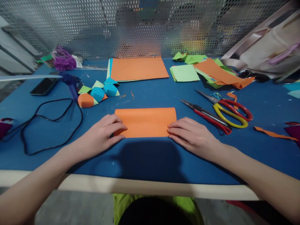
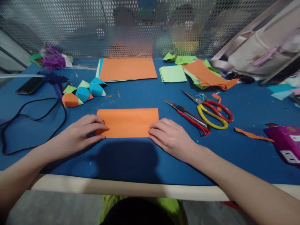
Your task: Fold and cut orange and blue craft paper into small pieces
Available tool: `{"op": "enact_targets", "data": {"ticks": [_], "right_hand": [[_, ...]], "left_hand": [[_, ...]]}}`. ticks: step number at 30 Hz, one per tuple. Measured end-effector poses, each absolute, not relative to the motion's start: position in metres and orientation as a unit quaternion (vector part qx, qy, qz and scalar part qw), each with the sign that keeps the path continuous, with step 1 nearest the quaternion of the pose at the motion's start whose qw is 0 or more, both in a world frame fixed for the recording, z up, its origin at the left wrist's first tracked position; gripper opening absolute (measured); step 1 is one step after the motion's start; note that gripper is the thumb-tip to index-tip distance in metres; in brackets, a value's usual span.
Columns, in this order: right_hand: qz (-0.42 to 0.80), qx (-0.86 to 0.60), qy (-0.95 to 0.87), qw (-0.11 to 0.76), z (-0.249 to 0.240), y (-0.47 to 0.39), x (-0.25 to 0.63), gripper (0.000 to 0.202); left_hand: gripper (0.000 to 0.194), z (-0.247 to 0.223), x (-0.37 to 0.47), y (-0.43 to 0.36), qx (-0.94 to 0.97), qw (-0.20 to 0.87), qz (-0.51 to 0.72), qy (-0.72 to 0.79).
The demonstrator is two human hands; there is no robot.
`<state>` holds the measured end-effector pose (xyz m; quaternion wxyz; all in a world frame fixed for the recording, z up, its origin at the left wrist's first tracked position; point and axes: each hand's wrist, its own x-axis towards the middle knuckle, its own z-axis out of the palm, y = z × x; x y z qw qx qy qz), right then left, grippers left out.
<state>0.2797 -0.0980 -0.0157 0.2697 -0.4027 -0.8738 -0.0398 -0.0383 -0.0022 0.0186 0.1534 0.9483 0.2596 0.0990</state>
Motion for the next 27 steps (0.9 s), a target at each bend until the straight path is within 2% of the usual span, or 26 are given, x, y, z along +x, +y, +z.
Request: {"op": "enact_targets", "data": {"ticks": [13, 27], "right_hand": [[-0.021, -0.391, -0.878, 0.277, -0.017, -0.099, 0.28, 0.011], [-0.029, -0.383, -0.881, 0.276, -0.02, -0.099, 0.278, 0.014]], "left_hand": [[0.026, 0.016, -0.041, -0.004, 0.954, 0.154, 0.081, 0.245], [0.019, 0.028, -0.049, -0.009, 0.947, 0.196, 0.041, 0.252]]}}
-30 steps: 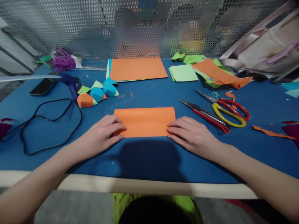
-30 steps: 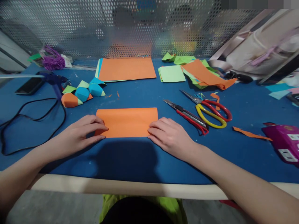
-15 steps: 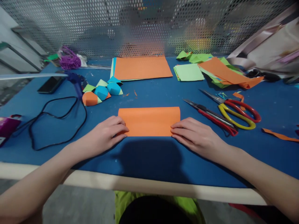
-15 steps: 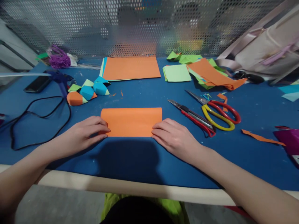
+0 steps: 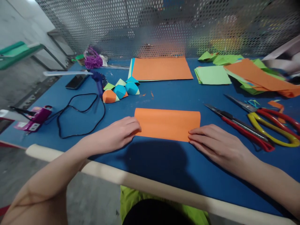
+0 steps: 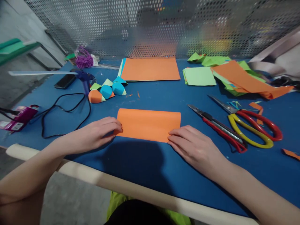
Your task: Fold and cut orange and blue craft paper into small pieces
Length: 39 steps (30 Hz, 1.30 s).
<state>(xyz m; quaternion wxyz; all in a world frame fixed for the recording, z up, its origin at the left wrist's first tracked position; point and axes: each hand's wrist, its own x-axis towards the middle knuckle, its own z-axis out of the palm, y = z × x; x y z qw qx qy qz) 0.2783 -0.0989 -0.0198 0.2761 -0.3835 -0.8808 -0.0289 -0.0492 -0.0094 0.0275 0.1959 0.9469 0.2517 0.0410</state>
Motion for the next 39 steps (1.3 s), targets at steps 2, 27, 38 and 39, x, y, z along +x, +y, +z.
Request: {"op": "enact_targets", "data": {"ticks": [2, 27, 38, 39], "right_hand": [[-0.028, -0.385, -0.88, 0.275, -0.02, -0.099, 0.279, 0.014], [0.114, -0.447, -0.855, 0.238, 0.001, -0.095, 0.302, 0.037], [0.111, -0.414, -0.875, 0.227, -0.001, -0.095, 0.308, 0.036], [0.1, -0.41, -0.879, 0.223, -0.001, -0.095, 0.308, 0.035]], "left_hand": [[0.019, 0.028, -0.049, -0.009, 0.946, 0.199, 0.041, 0.253], [0.043, 0.024, -0.037, -0.019, 0.978, 0.012, 0.002, 0.207], [0.042, 0.018, -0.035, -0.019, 0.977, 0.001, 0.012, 0.215], [0.042, 0.017, -0.035, -0.019, 0.976, 0.002, 0.014, 0.215]]}}
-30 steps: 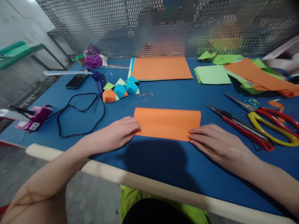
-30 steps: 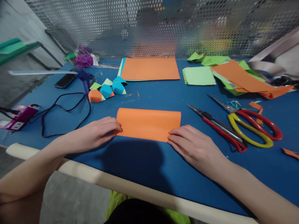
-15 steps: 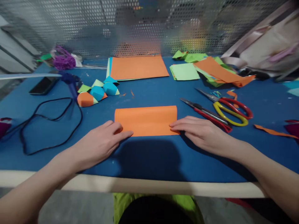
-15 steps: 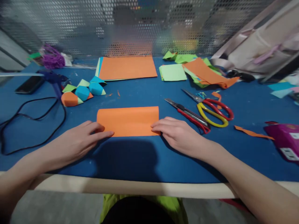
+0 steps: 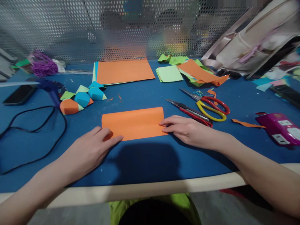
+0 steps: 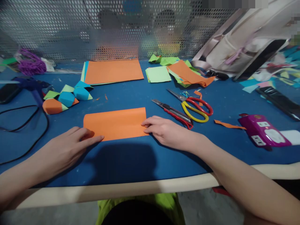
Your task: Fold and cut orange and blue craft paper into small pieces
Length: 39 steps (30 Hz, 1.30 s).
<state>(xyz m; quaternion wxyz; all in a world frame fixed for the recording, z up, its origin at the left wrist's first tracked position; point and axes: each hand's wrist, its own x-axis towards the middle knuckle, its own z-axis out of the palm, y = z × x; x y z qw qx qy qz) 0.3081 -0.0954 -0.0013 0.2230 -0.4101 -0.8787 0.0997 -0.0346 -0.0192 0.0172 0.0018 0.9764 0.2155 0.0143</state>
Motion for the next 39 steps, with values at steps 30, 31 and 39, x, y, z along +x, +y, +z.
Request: {"op": "enact_targets", "data": {"ticks": [30, 31, 39], "right_hand": [[-0.009, -0.384, -0.913, 0.136, 0.004, -0.113, 0.308, 0.035], [-0.01, -0.384, -0.912, 0.141, 0.003, -0.113, 0.309, 0.034], [-0.049, -0.364, -0.917, 0.156, -0.011, -0.115, 0.313, 0.033]], "left_hand": [[0.029, 0.024, -0.003, -0.054, 0.949, -0.144, -0.083, 0.269], [0.023, 0.025, 0.003, -0.059, 0.946, -0.149, -0.094, 0.272], [0.037, 0.023, 0.053, -0.079, 0.914, -0.078, -0.14, 0.372]]}}
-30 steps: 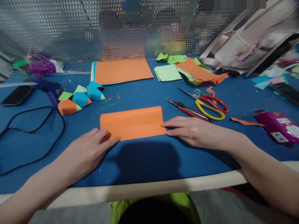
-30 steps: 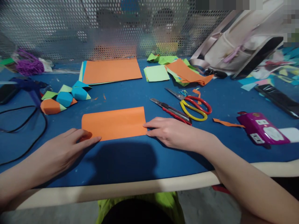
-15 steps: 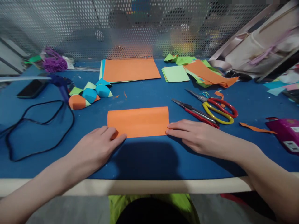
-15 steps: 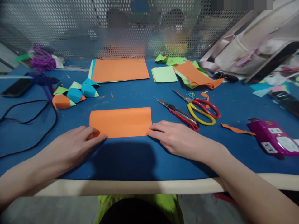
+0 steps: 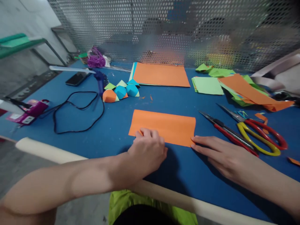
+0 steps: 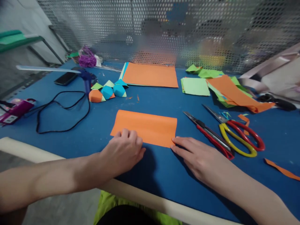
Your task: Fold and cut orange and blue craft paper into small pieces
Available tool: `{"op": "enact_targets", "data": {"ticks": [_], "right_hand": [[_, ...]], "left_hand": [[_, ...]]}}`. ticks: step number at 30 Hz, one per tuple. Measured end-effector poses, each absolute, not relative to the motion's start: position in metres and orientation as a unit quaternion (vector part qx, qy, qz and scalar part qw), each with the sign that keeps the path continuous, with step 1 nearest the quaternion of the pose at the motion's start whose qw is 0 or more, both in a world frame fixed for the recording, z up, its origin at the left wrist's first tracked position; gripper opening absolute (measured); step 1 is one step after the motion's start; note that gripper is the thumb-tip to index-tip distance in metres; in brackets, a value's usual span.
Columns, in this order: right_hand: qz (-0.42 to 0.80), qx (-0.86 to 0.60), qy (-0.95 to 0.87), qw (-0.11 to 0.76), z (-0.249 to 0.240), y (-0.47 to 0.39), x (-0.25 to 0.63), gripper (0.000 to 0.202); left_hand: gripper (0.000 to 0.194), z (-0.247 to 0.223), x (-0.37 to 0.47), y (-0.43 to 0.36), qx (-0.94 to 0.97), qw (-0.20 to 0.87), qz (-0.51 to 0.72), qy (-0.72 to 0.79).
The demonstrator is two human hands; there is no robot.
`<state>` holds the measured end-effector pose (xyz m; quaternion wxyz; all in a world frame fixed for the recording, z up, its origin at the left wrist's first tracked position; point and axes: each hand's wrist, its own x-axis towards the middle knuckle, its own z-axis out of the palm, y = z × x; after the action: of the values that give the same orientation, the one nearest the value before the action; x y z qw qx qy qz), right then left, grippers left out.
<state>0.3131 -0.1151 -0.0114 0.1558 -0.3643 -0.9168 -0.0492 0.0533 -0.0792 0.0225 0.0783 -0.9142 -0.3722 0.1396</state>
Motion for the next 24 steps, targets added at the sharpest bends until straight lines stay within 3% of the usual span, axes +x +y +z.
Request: {"op": "enact_targets", "data": {"ticks": [5, 10, 17, 21, 24], "right_hand": [[-0.077, -0.348, -0.924, 0.135, -0.003, -0.114, 0.312, 0.033], [-0.077, -0.339, -0.93, 0.121, 0.003, -0.11, 0.309, 0.033], [-0.081, -0.361, -0.921, 0.124, 0.008, -0.106, 0.306, 0.035], [0.057, -0.413, -0.895, 0.158, 0.027, -0.091, 0.266, 0.038], [0.262, -0.336, -0.896, 0.125, 0.03, -0.069, 0.222, 0.062]], "left_hand": [[0.075, 0.024, 0.059, -0.084, -0.915, 0.03, 0.117, -0.384], [0.083, 0.024, 0.055, -0.085, -0.917, -0.032, 0.138, -0.374], [0.085, 0.019, 0.053, -0.087, -0.927, -0.022, 0.118, -0.356], [0.087, 0.013, 0.049, -0.09, -0.932, 0.007, 0.091, -0.35], [0.087, 0.005, 0.046, -0.094, -0.938, 0.042, 0.073, -0.336]]}}
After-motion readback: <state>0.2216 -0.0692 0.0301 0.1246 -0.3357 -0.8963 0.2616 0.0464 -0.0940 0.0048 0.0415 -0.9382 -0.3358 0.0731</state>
